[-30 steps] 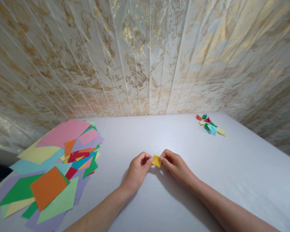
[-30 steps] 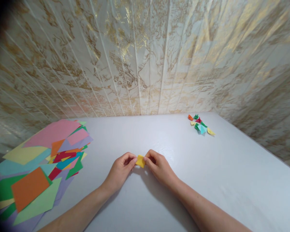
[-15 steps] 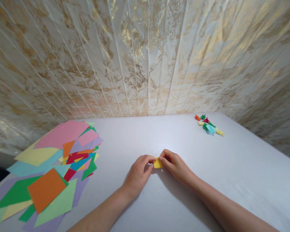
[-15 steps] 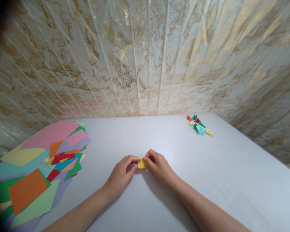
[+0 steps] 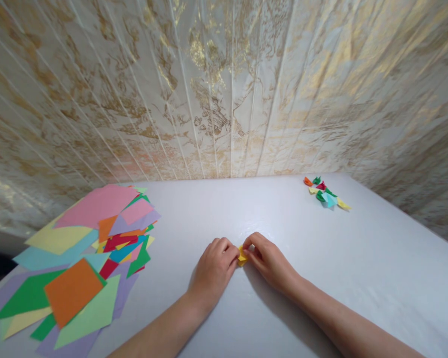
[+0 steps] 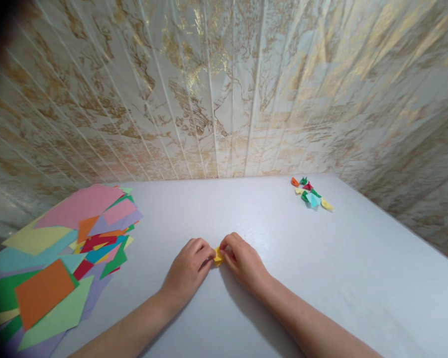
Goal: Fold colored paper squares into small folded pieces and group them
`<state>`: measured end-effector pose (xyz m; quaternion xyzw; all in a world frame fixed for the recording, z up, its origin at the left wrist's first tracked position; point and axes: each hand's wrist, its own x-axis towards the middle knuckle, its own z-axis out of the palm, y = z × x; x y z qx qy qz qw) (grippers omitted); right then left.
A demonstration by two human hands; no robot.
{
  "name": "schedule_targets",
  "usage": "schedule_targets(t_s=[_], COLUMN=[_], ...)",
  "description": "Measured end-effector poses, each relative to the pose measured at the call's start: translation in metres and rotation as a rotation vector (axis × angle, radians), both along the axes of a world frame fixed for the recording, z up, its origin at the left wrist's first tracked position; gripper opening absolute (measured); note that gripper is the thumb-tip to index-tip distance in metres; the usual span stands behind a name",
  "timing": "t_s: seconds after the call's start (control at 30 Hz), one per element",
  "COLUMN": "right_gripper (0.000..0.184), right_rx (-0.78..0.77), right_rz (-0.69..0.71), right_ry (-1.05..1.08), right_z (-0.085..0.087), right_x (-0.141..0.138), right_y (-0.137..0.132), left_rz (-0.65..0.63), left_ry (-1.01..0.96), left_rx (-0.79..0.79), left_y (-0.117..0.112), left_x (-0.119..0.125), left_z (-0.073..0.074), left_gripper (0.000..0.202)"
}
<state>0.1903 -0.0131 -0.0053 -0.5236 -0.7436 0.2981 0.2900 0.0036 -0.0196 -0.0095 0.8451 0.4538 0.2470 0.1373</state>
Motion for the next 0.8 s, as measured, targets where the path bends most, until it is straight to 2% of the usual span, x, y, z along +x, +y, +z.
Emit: schedule_targets(t_s=[0.1, 0.2, 0.37, 0.5, 0.63, 0.8], right_gripper=[0.022, 0.026, 0.016, 0.013, 0.015, 0.014], right_rx=[0.053, 0.020, -0.001, -0.005, -0.016, -0.033], right_rz=[0.017, 0.058, 0.033, -0.013, -0.057, -0.104], right_ry=[-0.063, -0.168, -0.316, -0.316, -0.306, -0.397], right_z=[0.003, 0.008, 0.013, 0.009, 0.007, 0.008], right_x=[0.004, 0.003, -0.005, -0.008, -0.010, -0.016], right_y=[-0.005, -0.011, -0.013, -0.009, -0.007, -0.005], left_rz=[0.021, 0.028, 0.037, 0.087, 0.144, 0.188], left_ry=[0.088, 0.105, 0.001, -0.051, -0.036, 0.015], left_rx=[0.025, -0.020, -0.096, -0.120, -0.125, -0.109], left_y=[-0.001, -0.001, 0.002, 0.003, 0.003, 0.006], left_x=[0.001, 0.001, -0.001, -0.003, -0.002, 0.001], left_z=[0.002, 0.001, -0.002, -0.001, 0.002, 0.003], left_gripper=[0.013, 0.013, 0.010, 0.010, 0.011, 0.014])
